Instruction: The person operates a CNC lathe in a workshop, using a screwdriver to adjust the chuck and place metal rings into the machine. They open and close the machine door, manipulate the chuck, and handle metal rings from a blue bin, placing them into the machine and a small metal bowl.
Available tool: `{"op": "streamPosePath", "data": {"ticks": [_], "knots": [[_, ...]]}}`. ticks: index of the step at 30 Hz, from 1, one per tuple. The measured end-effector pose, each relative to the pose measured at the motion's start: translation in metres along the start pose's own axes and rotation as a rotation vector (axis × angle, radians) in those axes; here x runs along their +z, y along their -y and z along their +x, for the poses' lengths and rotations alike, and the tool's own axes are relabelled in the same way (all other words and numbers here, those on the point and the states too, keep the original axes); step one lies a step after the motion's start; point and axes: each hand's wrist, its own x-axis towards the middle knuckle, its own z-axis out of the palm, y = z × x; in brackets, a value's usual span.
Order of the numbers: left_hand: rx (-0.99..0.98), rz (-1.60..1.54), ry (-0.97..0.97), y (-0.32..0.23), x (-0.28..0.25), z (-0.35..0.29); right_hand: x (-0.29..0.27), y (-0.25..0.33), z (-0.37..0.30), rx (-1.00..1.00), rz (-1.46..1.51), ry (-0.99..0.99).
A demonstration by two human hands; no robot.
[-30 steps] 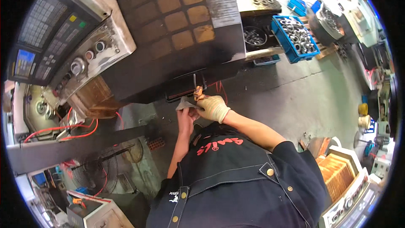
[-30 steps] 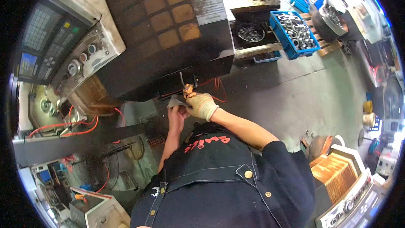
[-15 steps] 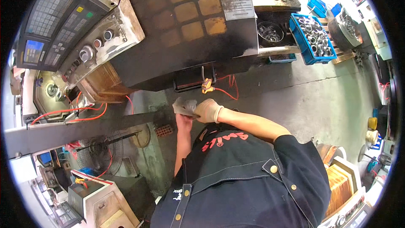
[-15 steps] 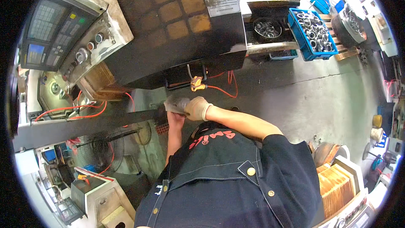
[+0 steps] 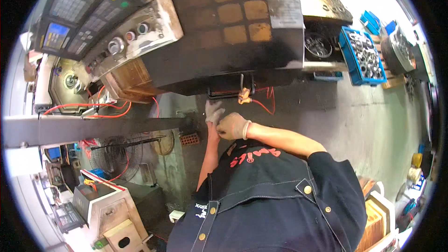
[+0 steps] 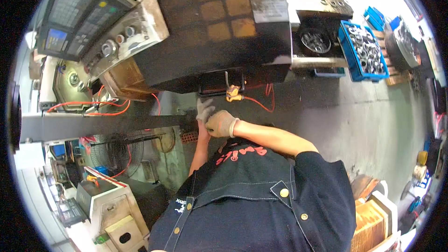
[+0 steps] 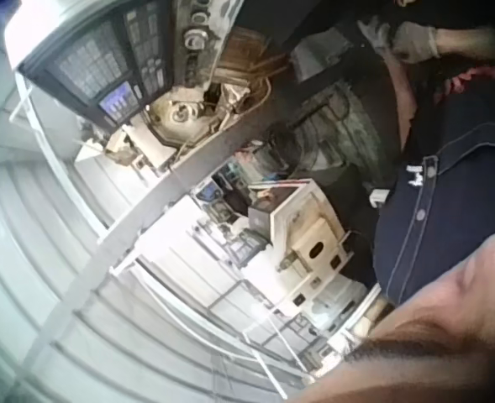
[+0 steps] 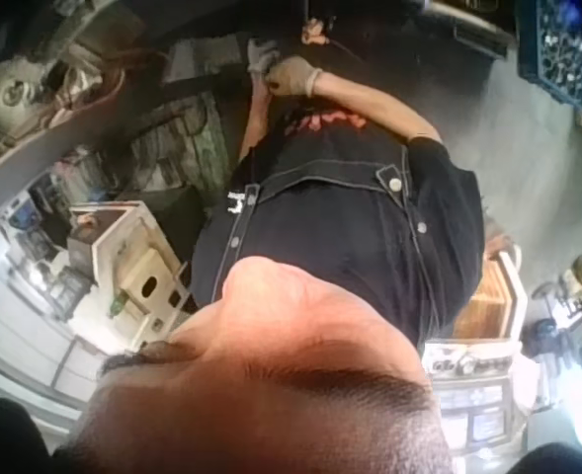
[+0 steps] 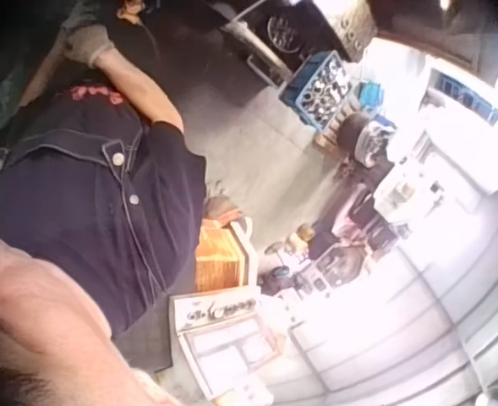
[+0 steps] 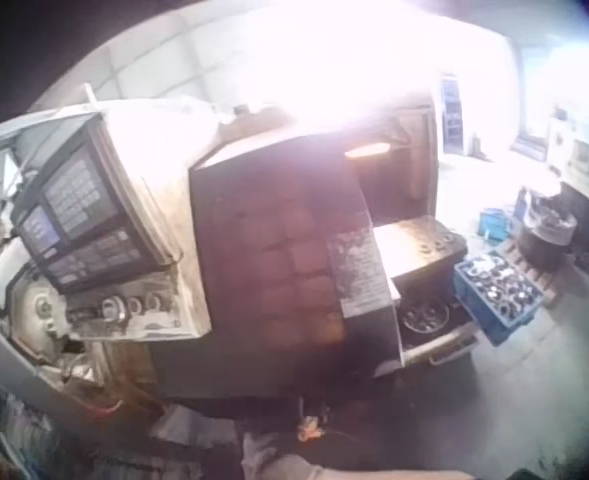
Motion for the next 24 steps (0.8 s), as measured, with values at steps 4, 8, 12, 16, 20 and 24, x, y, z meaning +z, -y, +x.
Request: {"op": "streamPosePath", "data": {"ticks": [4,8,12,16,20,24], "knots": [[-0.813,-0.719,-0.662,-0.024,-0.007,0.026,-0.001,0.002,0.004,0.123,0.083,0.043],[-0.359,-1.364,-0.420,-0.064,-0.012,0.026,0.019,-0.001,0.020,0.220,0.112,0.127],[0.020,-1.185,-0.329,-0.075,-0.023,0.030,-0.003,0.024,0.030,0.059,0.109,0.130],[0.080,-0.031,-0.342,-0.036,-0.040,0.043,-0.022,0.048,0.030,-0.106,0.059,0.110],[-0.210,-0.411,-0.519,-0.051,-0.063,0.060,-0.035,0.044,0.031,-0.050,0.176,0.077],[0.245,-1.052,0.057,-0.074,-0.079,0.084,-0.043,0.067,0.045,-0.098,0.245,-0.076]]}}
